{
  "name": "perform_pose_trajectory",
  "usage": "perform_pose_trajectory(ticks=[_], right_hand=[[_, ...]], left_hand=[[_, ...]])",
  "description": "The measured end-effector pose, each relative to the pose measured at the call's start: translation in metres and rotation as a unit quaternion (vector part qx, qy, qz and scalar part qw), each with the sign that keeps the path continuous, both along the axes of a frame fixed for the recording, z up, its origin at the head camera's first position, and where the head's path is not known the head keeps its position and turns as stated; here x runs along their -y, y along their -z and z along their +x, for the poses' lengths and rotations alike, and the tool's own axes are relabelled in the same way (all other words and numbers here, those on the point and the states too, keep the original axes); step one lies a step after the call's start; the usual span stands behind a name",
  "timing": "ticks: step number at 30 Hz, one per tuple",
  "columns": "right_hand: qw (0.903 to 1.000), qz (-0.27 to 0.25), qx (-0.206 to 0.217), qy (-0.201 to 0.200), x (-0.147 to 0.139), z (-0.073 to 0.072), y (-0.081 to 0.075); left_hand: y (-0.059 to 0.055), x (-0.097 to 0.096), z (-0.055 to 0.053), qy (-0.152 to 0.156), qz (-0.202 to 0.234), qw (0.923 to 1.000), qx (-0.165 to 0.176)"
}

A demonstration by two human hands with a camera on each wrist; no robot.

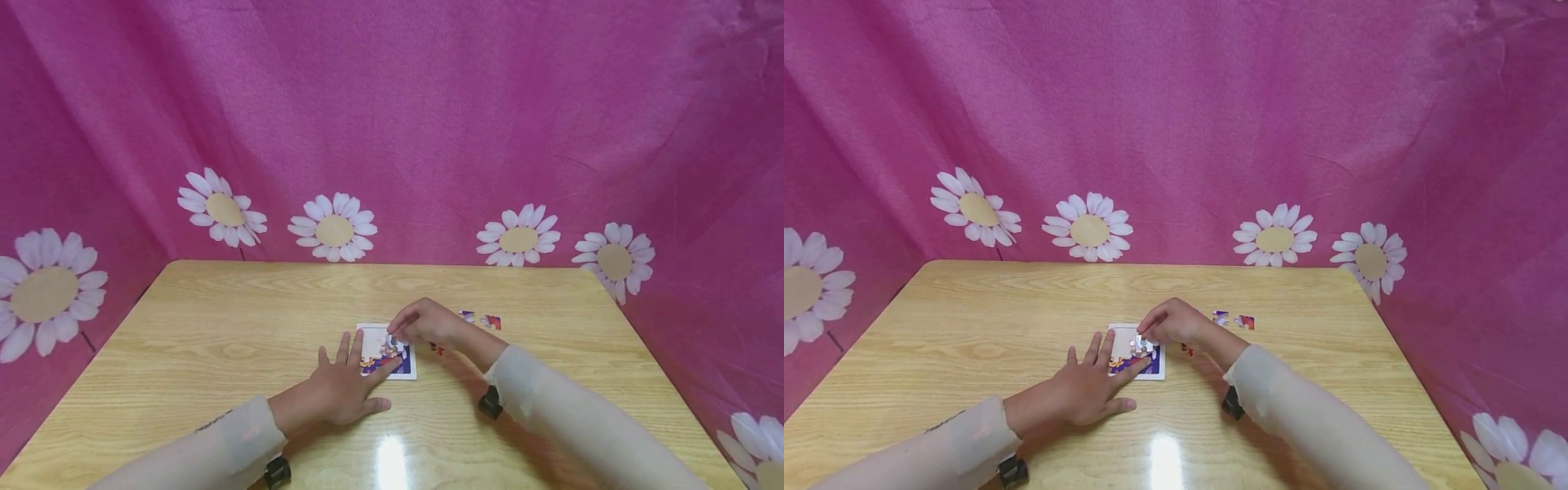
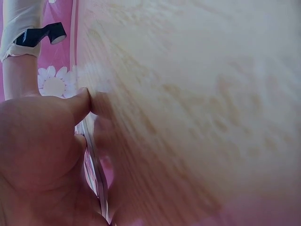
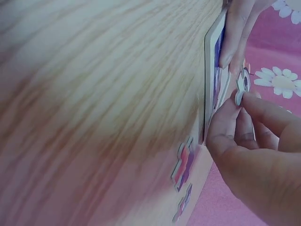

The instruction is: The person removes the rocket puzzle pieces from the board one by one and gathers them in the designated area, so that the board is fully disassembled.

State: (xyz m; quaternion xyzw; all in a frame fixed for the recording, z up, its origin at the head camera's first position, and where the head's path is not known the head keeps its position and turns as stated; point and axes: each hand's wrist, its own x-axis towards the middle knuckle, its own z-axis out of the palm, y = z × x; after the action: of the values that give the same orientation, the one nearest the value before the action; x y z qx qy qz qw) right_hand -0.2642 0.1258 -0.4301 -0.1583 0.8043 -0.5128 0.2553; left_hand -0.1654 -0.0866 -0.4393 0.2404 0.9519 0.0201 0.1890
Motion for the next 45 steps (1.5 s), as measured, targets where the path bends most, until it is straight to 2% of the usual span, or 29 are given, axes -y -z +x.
perform_pose_trajectory(ticks=[11, 24, 30, 39, 45], right_hand=[[0.9990, -0.022, 0.019, 0.035, -0.011, 0.002, 0.002], [0.9989, 0.009, -0.021, 0.041, -0.035, 0.005, 0.001], [0.9981, 0.002, -0.039, 0.047, -0.049, 0.009, -0.001], [0.9971, -0.001, -0.037, 0.066, -0.069, 0.010, 0.001], [0.9963, 0.011, -0.062, 0.058, -0.084, 0.012, 0.001]], left_hand=[[0.000, -0.001, -0.001, -0.001, -0.009, 1.0000, -0.002], [0.001, -0.001, 0.001, 0.000, -0.004, 0.9999, -0.009], [0.002, -0.001, 0.001, 0.002, 0.001, 0.9999, -0.015], [0.000, -0.001, 0.001, -0.002, 0.005, 0.9999, -0.010], [-0.001, -0.001, 0.003, -0.003, 0.011, 0.9999, -0.008]])
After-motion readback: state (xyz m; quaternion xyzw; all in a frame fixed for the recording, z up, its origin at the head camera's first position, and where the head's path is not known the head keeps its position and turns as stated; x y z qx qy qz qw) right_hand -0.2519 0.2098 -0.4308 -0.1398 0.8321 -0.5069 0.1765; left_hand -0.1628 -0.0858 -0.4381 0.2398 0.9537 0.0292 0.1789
